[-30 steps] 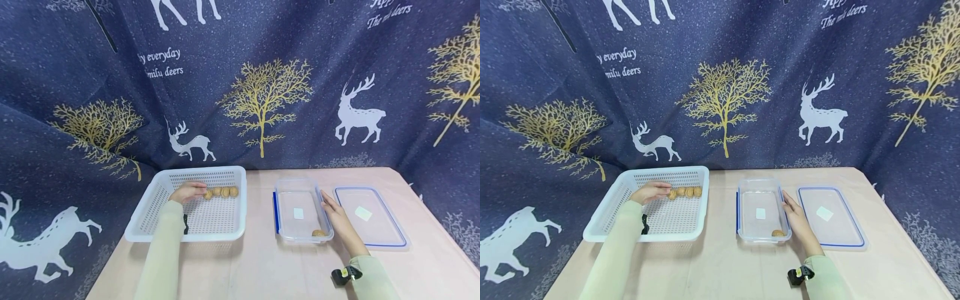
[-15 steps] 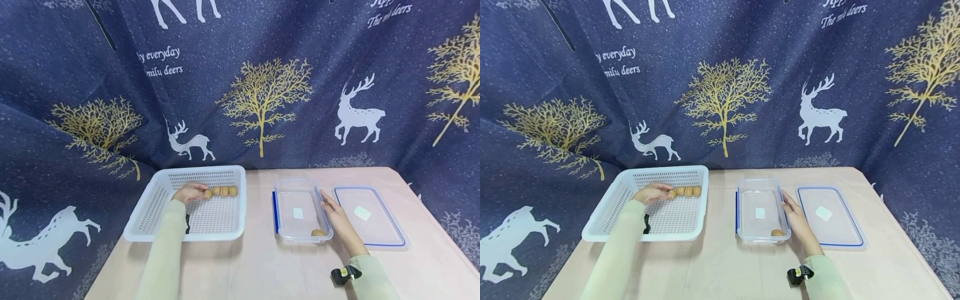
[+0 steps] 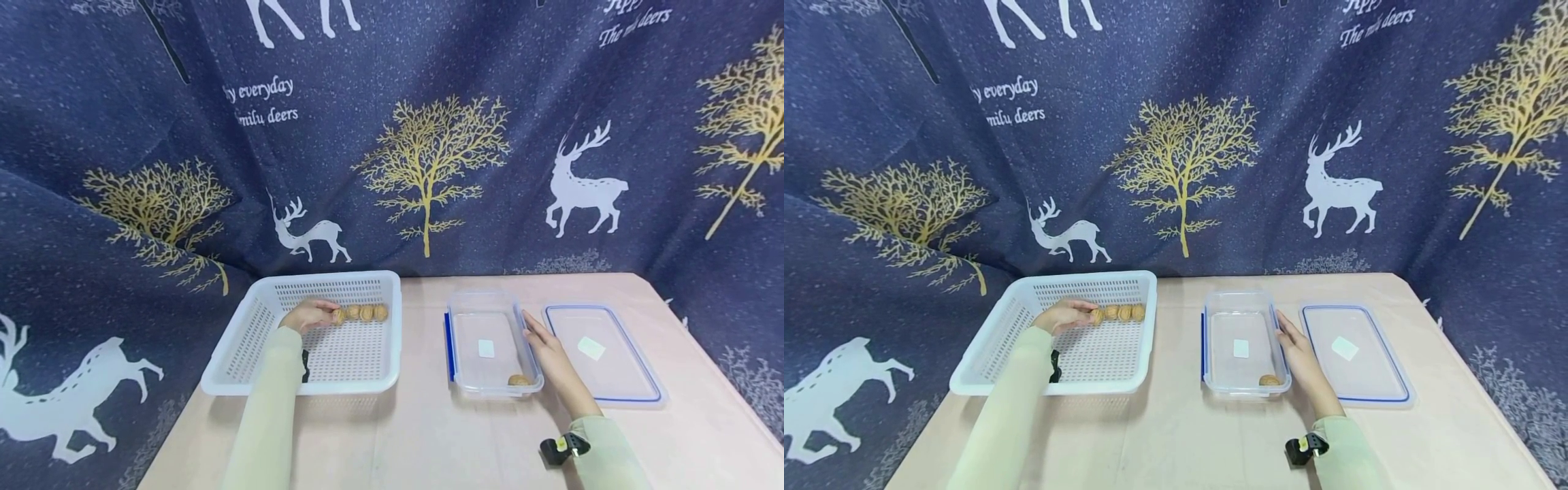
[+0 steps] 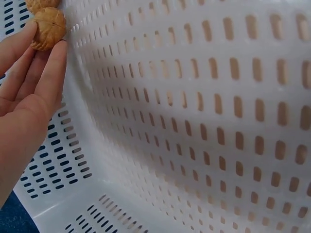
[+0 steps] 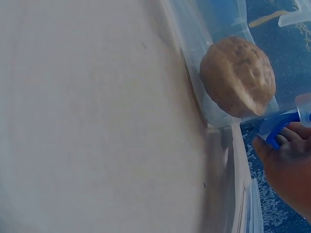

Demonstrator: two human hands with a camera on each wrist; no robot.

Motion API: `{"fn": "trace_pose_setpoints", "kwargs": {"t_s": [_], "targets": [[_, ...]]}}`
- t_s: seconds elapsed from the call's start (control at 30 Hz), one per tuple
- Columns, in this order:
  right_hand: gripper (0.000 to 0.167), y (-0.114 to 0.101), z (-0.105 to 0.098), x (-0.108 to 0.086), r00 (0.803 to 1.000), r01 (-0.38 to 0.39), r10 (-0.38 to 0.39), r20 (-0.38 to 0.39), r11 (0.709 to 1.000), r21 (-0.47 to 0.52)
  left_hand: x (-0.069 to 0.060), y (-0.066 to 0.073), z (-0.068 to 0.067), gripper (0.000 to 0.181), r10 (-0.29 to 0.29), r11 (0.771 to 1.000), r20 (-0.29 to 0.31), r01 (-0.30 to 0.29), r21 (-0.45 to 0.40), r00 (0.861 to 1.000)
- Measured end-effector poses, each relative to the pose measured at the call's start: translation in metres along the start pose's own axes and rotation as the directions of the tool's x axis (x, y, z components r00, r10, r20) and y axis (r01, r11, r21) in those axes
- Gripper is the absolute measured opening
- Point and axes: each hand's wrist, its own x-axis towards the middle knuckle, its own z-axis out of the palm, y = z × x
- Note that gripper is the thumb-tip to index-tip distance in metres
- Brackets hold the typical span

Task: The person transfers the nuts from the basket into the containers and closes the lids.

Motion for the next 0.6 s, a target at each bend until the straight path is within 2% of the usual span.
{"fn": "trace_pose_setpoints", "kwargs": {"t_s": [0.13,0.37,0.6], "targets": [[0.058,0.0,0.001,0.0,1.0,0.004,-0.004,0.003,1.0,0.001,-0.004,0.003,-0.001,0.047,0.01,1.0,-0.018,-0.009,0.029,1.0],[0.057,0.001,0.0,0.0,1.0,0.012,-0.012,0.006,1.0,0.008,-0.009,0.013,-0.001,0.046,-0.033,0.998,-0.072,0.036,0.049,0.997],[0.057,0.001,0.0,0.0,1.0,0.021,-0.021,0.007,1.0,0.014,-0.013,0.017,-0.001,0.043,-0.019,0.999,-0.056,0.021,0.038,0.998]]}}
